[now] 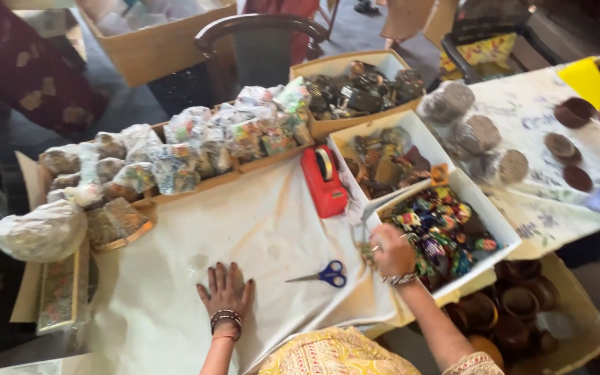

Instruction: The person wraps a small green decorative figurine in bubble wrap, trims the excess with scissors, and secures it with tape. They then place the wrapped item into a box and pick up another figurine to wipe it with a cloth.

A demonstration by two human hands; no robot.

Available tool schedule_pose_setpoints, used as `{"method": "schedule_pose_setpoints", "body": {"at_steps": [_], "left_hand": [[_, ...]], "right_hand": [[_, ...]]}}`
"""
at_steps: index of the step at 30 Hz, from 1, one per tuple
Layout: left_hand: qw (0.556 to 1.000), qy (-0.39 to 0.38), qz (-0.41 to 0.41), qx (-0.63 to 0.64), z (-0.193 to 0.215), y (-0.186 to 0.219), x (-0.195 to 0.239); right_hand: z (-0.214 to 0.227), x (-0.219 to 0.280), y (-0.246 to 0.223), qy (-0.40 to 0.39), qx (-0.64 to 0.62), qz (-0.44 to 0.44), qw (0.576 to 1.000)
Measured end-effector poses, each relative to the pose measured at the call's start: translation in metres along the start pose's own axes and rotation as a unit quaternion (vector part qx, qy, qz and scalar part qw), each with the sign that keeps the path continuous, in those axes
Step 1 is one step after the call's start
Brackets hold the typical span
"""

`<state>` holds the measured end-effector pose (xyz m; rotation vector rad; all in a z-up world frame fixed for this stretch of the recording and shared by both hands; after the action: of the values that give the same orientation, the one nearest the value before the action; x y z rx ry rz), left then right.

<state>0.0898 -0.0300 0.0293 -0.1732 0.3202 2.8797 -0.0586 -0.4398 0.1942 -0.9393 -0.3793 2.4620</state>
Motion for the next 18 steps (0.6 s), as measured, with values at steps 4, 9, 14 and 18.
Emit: {"method": "schedule_pose_setpoints", "body": {"at_steps": [4, 9, 14, 18], "left_hand": [[1.0, 0.011, -0.012, 0.001, -0.011, -0.004, 0.008], [0.999, 0.049, -0.014, -0.01, -0.018, -0.01, 0.013], [0.999, 0.048, -0.006, -0.003, -0.018, -0.009, 0.014], [0.999, 0.05, -0.003, -0.018, -0.02, -0.01, 0.016]], "right_hand": [[0.035, -0.015, 0.088, 0.034, 0.082, -0.017, 0.996], [0.059, 0.006, 0.197, 0.003, 0.172, -0.176, 0.969], [0.053, 0.018, 0.219, -0.041, 0.196, -0.229, 0.953], [0.036, 0.0, 0.2, -0.07, 0.182, -0.17, 0.966]]}}
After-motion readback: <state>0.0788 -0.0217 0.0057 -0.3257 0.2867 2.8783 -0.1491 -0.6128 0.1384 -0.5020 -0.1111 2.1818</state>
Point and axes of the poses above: each hand's wrist, its own x-axis away from the middle knuckle, its own z-axis out of the back of the hand, y = z × x, the point moved 10 cm from there along -x, towards the middle knuckle, and after that the axes turned 12 degrees about y, right-handed, at the moved point
